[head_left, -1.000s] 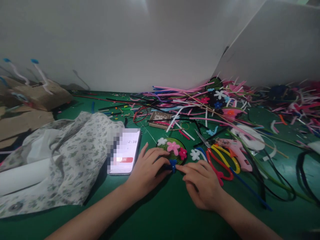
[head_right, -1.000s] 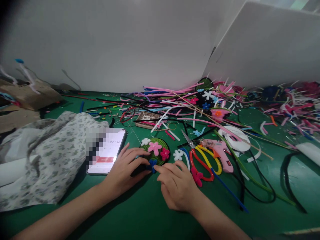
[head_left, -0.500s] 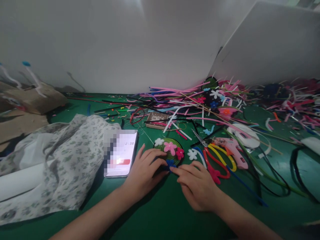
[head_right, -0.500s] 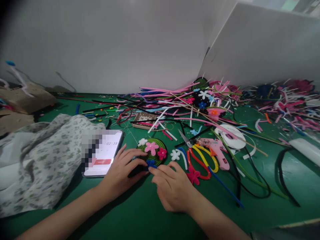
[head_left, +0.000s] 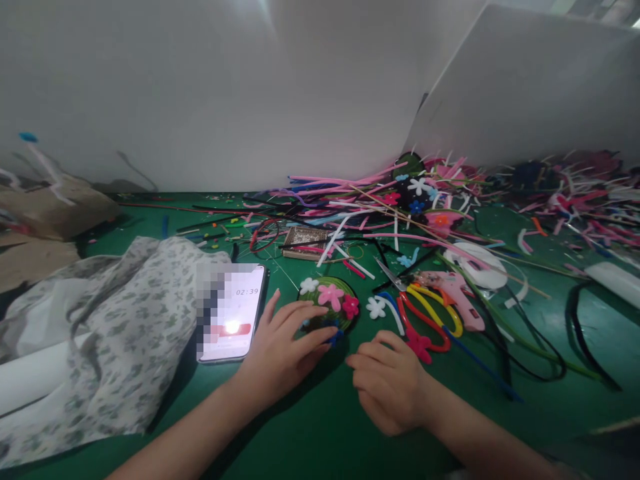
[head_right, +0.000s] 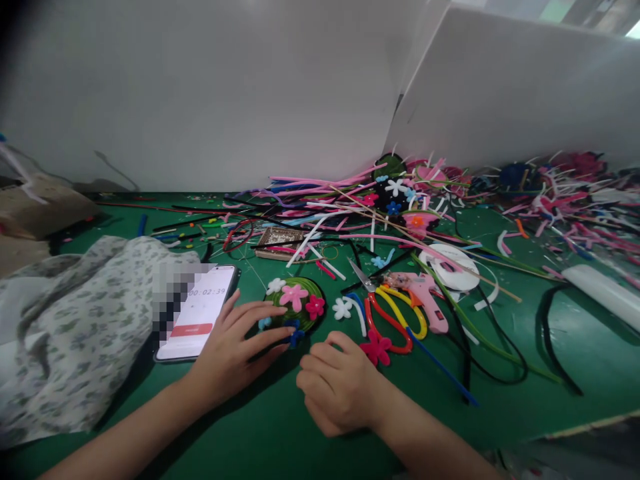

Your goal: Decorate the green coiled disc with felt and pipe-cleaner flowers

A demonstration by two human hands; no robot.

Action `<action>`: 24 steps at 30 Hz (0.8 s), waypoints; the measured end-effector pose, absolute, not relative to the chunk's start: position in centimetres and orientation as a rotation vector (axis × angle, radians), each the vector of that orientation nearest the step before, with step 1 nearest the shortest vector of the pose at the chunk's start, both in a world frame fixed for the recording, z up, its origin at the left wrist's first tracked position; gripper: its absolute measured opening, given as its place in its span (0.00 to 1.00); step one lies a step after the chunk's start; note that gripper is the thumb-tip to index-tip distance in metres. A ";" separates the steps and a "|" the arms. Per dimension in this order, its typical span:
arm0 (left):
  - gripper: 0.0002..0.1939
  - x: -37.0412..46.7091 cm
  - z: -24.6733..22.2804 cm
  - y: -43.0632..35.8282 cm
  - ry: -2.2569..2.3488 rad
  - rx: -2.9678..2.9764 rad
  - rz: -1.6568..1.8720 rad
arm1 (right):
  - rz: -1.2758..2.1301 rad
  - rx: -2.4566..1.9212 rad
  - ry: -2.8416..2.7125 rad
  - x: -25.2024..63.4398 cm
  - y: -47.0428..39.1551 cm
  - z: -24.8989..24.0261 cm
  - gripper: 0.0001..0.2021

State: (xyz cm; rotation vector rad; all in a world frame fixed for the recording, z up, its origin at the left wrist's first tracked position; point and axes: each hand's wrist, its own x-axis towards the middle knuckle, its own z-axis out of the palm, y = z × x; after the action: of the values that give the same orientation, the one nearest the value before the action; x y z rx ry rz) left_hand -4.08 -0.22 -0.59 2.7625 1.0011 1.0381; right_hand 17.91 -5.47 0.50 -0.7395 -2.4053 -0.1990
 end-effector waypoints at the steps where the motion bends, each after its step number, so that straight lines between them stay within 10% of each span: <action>1: 0.11 -4.1 -0.5 -0.3 0.961 2.830 1.059 | -0.205 -0.737 -2.404 17.9 -5.5 0.5 0.05; 19: 0.18 -4.5 0.4 -0.8 0.898 2.988 0.990 | -0.218 -0.759 -2.344 18.0 -5.2 0.2 0.05; 24: 0.30 -5.4 0.2 -0.5 0.963 2.792 1.535 | -0.180 -0.785 -2.326 18.0 -5.1 0.0 0.05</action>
State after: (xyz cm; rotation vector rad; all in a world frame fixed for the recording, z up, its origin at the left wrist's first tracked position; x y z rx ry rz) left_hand -5.41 -0.54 0.21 2.7920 0.9630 1.5351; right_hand 18.01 -5.11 0.01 -0.7851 -2.3256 -0.1801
